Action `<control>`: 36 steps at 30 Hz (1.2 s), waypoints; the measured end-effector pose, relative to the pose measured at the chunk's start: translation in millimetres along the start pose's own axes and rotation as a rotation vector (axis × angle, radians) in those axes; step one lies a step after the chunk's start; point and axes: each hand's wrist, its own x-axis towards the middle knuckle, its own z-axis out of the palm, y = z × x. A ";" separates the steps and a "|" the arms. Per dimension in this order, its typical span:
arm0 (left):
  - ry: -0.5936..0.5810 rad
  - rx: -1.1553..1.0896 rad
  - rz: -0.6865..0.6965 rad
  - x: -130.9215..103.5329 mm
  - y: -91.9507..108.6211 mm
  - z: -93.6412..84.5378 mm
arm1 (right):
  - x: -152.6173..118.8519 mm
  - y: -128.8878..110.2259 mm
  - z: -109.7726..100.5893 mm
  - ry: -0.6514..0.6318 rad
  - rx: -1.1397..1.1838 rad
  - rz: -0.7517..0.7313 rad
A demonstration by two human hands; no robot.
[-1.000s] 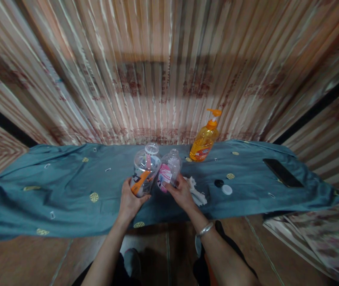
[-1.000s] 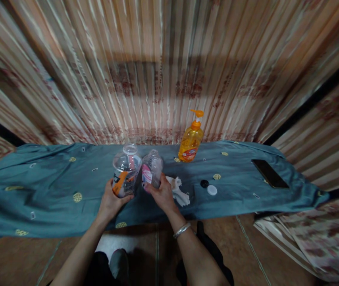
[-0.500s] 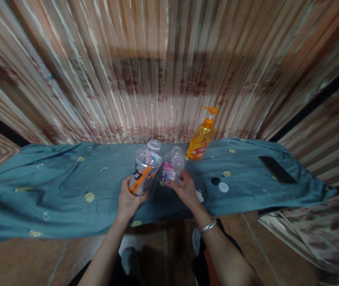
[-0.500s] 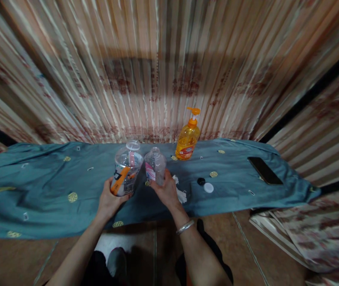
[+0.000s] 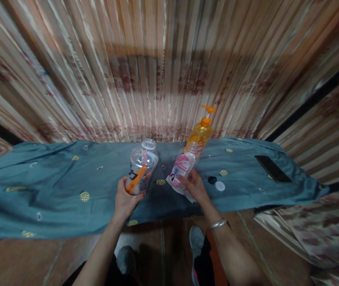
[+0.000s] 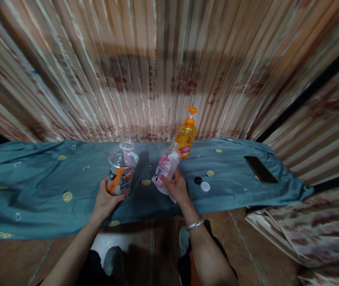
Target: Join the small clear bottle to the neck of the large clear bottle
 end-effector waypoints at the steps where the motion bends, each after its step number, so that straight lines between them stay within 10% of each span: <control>1: -0.001 0.001 0.000 0.0 0.3 -0.4 | 2.3 -0.2 -0.3 -0.012 0.002 0.007; 36: -0.216 -0.450 -0.058 -33.2 26.7 -1.9 | -13.9 -16.4 -17.2 -0.033 -0.194 -0.103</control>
